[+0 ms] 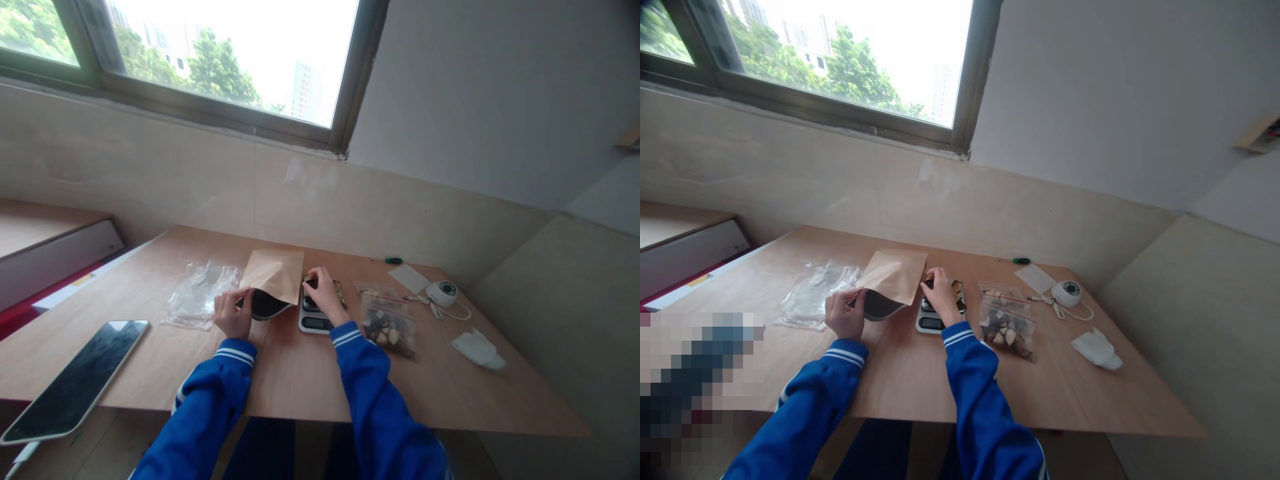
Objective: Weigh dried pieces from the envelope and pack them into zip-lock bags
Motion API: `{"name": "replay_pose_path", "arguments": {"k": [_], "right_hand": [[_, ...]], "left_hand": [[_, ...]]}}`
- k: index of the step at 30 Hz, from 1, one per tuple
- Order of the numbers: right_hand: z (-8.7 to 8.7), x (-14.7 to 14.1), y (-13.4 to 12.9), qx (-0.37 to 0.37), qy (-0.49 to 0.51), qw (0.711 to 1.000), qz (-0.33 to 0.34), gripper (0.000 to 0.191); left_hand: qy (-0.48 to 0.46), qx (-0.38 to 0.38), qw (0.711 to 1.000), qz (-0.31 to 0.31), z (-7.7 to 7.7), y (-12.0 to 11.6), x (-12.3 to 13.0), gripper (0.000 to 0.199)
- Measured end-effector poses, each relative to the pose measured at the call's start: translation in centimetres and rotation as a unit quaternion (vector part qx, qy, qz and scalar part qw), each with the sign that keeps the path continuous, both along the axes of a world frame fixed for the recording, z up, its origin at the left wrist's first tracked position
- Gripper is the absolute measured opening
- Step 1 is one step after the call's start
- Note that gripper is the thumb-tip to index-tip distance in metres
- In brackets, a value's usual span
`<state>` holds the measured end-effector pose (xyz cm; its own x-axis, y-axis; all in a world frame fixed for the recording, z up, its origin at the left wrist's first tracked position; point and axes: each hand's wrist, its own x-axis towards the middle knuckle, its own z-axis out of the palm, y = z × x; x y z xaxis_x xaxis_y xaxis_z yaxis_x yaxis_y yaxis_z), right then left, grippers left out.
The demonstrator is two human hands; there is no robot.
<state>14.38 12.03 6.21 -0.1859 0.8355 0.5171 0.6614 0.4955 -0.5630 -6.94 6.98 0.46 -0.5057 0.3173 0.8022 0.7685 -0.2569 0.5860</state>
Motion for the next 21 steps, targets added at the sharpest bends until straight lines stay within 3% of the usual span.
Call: {"name": "replay_pose_path", "arguments": {"k": [4, 7, 13, 17, 21], "right_hand": [[-0.7, -1.1, 1.0, -0.018, -0.138, 0.99, -0.006, 0.013], [-1.0, -0.4, 0.4, 0.009, -0.171, 0.985, -0.021, 0.007], [-0.6, 3.9, -2.6, 0.083, -0.026, 0.993, -0.074, 0.02], [-2.6, 7.4, -4.9, 0.135, 0.028, 0.983, -0.121, 0.024], [-4.8, 9.3, -6.4, 0.163, 0.07, 0.967, -0.182, 0.023]], "left_hand": [[0.026, 0.016, 0.999, -0.013, -0.1, -0.1, -0.1, 0.01], [0.04, 0.014, 0.999, -0.006, -0.2, -0.1, -0.1, 0.012], [0.04, -0.017, 0.999, -0.011, 0.0, -0.1, 0.0, 0.016], [0.028, -0.075, 0.997, 0.0, 0.4, -0.2, 0.2, 0.022], [0.008, -0.202, 0.979, 0.019, 0.8, 0.0, 0.3, 0.023]]}}
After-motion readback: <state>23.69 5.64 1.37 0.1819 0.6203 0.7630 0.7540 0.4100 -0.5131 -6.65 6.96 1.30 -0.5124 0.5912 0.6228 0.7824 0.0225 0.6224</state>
